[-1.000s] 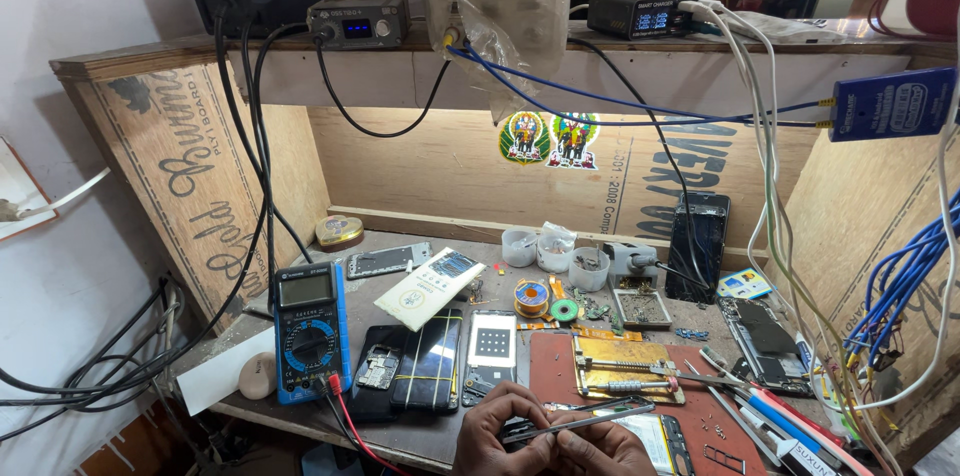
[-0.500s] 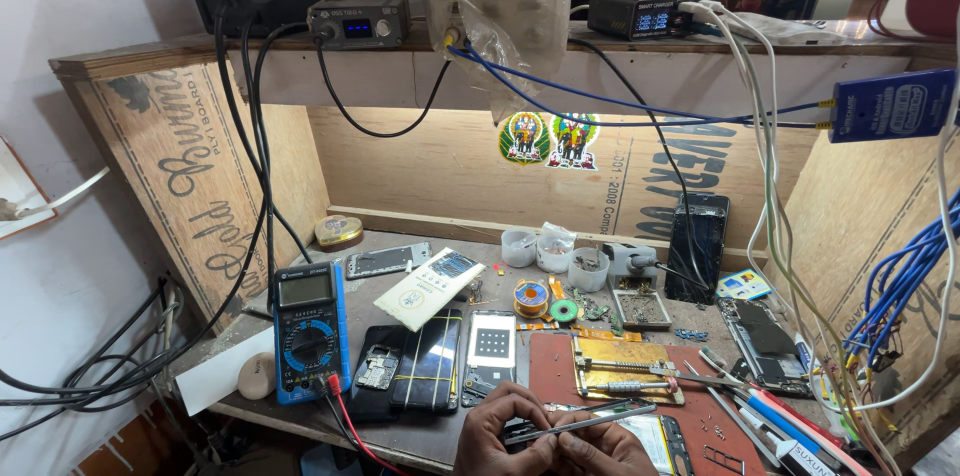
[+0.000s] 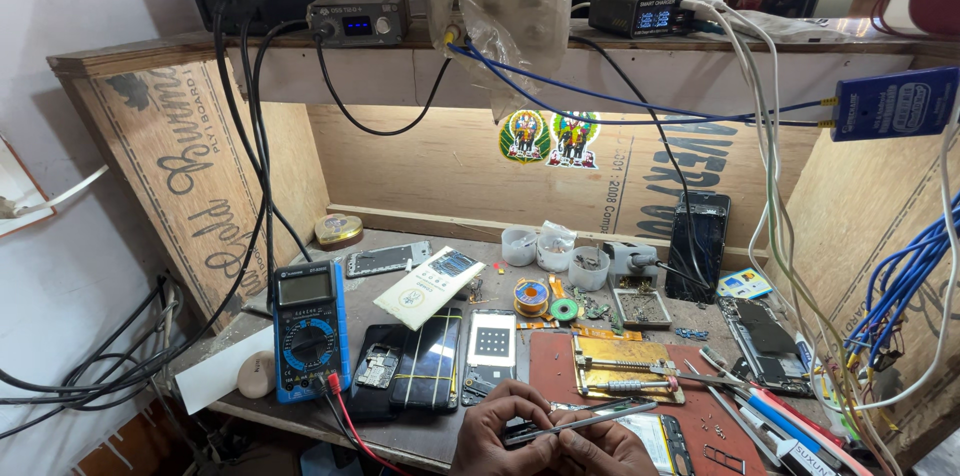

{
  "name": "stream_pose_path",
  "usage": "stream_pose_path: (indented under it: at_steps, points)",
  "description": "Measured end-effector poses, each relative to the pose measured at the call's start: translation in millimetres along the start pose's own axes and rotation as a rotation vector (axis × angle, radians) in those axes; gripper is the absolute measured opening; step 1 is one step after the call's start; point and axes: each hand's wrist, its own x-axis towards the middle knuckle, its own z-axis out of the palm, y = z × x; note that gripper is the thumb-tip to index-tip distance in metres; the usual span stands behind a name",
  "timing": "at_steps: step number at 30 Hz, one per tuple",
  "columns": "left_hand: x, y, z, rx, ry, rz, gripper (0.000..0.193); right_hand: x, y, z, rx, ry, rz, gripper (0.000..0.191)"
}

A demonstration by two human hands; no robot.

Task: The person repairs a smartphone at a workbench. They handle the opened phone, lift and reposition the frame and battery, manipulate small internal components with tweezers, and use a screwdriver on parts while other phone housings and a multimeter sit on the bench.

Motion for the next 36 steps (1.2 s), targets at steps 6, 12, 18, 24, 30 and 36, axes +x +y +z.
stream_pose_path:
  at_steps: [6, 12, 18, 24, 30, 36]
  points:
    - [1, -2, -4, -0.166, -0.099, -0.045, 0.020, 4, 4, -8, -0.048, -0.078, -0.040, 0.020]
    - [3, -3, -6, -0.257, -0.136, -0.007, 0.018, 9, 8, -19, -0.124, -0.081, -0.076, 0.021]
    - [5, -6, -4, -0.276, -0.129, -0.049, 0.015, 13, 7, -17, -0.164, -0.061, -0.108, 0.025]
    - [2, -7, -3, -0.277, -0.069, -0.065, 0.010, 0, 12, -13, -0.064, -0.024, -0.089, 0.037]
    - [-5, -2, -3, -0.322, -0.053, -0.088, 0.011, -11, 35, -28, -0.459, -0.064, -0.539, 0.039]
    - [-16, 6, -6, -0.249, -0.035, -0.075, 0.012, -56, -14, -5, -0.314, 0.420, -1.049, 0.017]
